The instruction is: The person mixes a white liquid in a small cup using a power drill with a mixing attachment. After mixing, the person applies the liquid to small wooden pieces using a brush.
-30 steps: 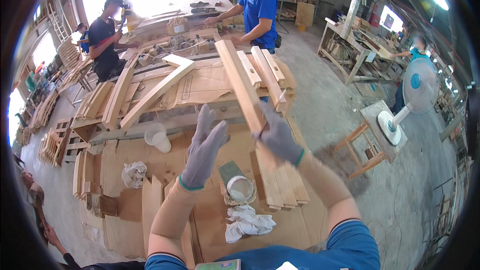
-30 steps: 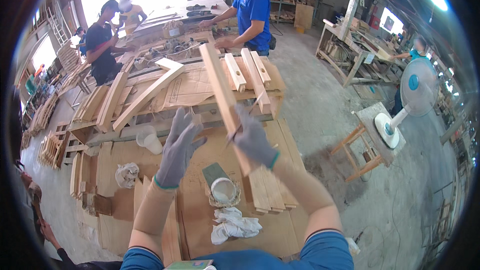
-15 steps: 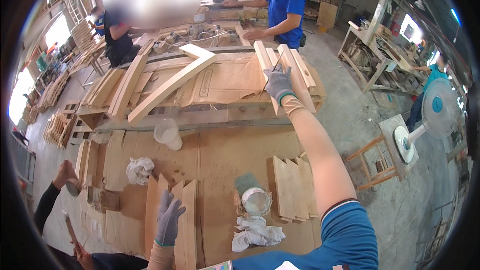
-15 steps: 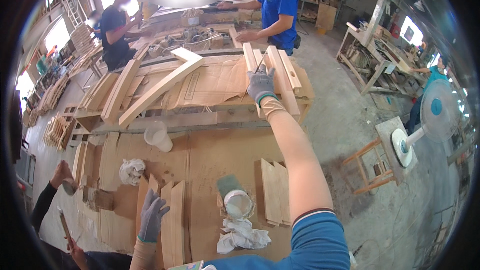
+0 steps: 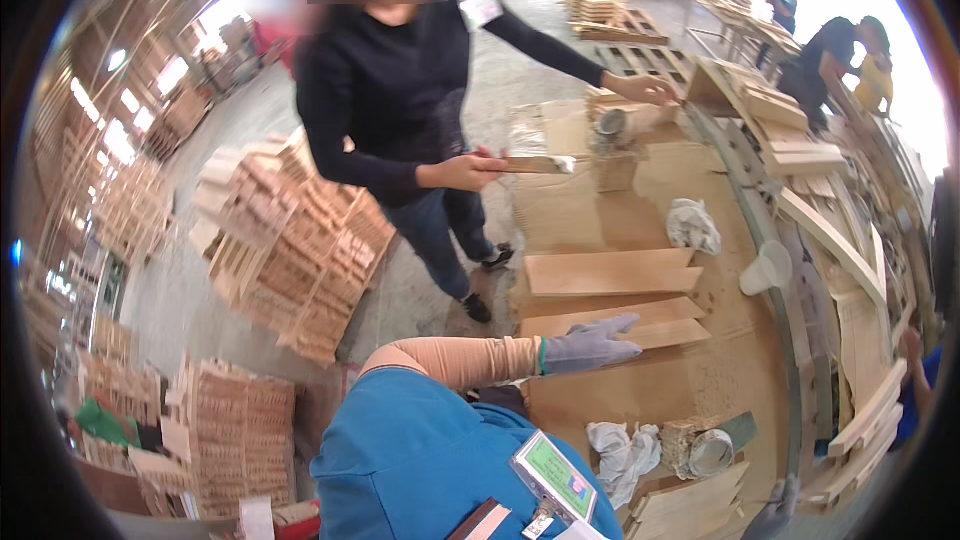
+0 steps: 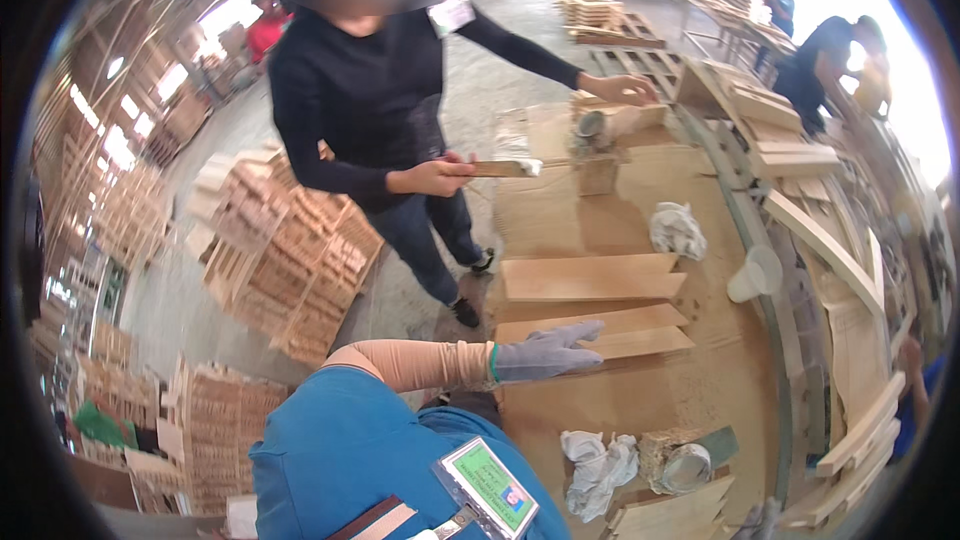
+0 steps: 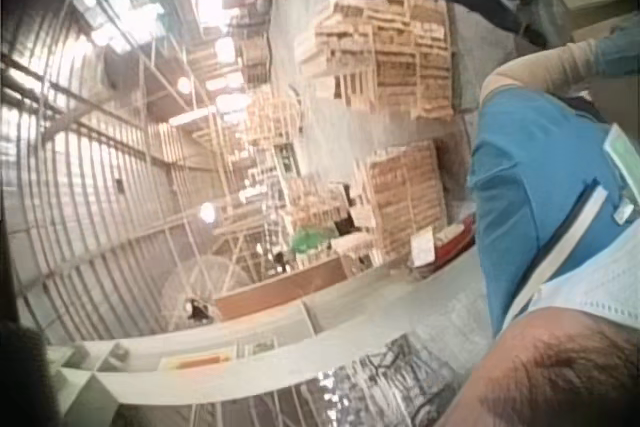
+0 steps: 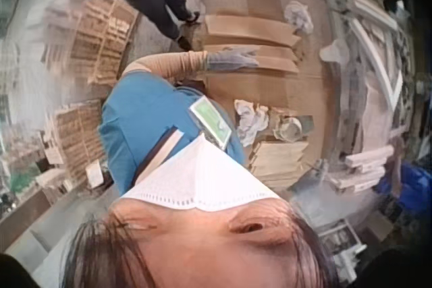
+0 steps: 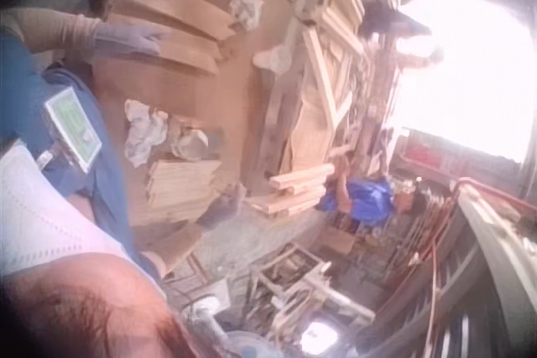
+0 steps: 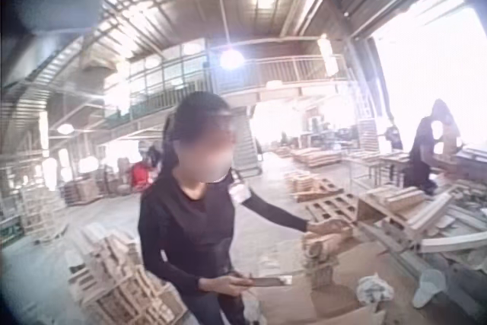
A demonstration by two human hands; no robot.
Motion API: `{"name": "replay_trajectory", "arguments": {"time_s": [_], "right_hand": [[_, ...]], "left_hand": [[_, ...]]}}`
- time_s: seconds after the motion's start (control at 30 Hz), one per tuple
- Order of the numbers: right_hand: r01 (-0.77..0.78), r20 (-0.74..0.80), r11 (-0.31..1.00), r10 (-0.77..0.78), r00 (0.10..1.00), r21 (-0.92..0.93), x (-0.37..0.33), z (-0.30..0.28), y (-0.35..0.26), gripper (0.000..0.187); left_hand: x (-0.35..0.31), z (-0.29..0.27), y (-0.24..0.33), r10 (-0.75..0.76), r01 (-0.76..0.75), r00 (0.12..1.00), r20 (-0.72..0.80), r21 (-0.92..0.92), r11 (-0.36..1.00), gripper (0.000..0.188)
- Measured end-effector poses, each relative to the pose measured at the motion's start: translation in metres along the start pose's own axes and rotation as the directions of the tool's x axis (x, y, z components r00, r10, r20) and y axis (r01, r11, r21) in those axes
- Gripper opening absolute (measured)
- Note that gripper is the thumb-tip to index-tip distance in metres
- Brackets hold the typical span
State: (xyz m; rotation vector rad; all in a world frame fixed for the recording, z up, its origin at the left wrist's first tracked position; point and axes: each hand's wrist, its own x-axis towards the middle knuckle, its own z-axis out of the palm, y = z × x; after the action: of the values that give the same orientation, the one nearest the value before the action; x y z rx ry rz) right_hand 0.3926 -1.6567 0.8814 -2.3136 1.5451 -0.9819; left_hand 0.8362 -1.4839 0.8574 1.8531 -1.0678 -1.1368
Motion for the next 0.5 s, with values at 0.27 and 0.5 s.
{"name": "replay_trajectory", "arguments": {"time_s": [0.27, 0.5], "right_hand": [[0.002, 0.021, 0.995, -0.004, 1.000, 0.095, -0.072, -0.007, -0.104, 0.024], [0.015, 0.136, 0.900, -0.082, 0.987, 0.436, -0.078, 0.014, -0.139, 0.026]], "left_hand": [[-0.094, -0.008, -0.037, 0.006, -0.038, 0.983, -0.184, -0.172, 0.984, 0.070], [-0.179, -0.007, -0.063, -0.078, 0.020, 0.953, -0.292, -0.196, 0.980, 0.067]]}}
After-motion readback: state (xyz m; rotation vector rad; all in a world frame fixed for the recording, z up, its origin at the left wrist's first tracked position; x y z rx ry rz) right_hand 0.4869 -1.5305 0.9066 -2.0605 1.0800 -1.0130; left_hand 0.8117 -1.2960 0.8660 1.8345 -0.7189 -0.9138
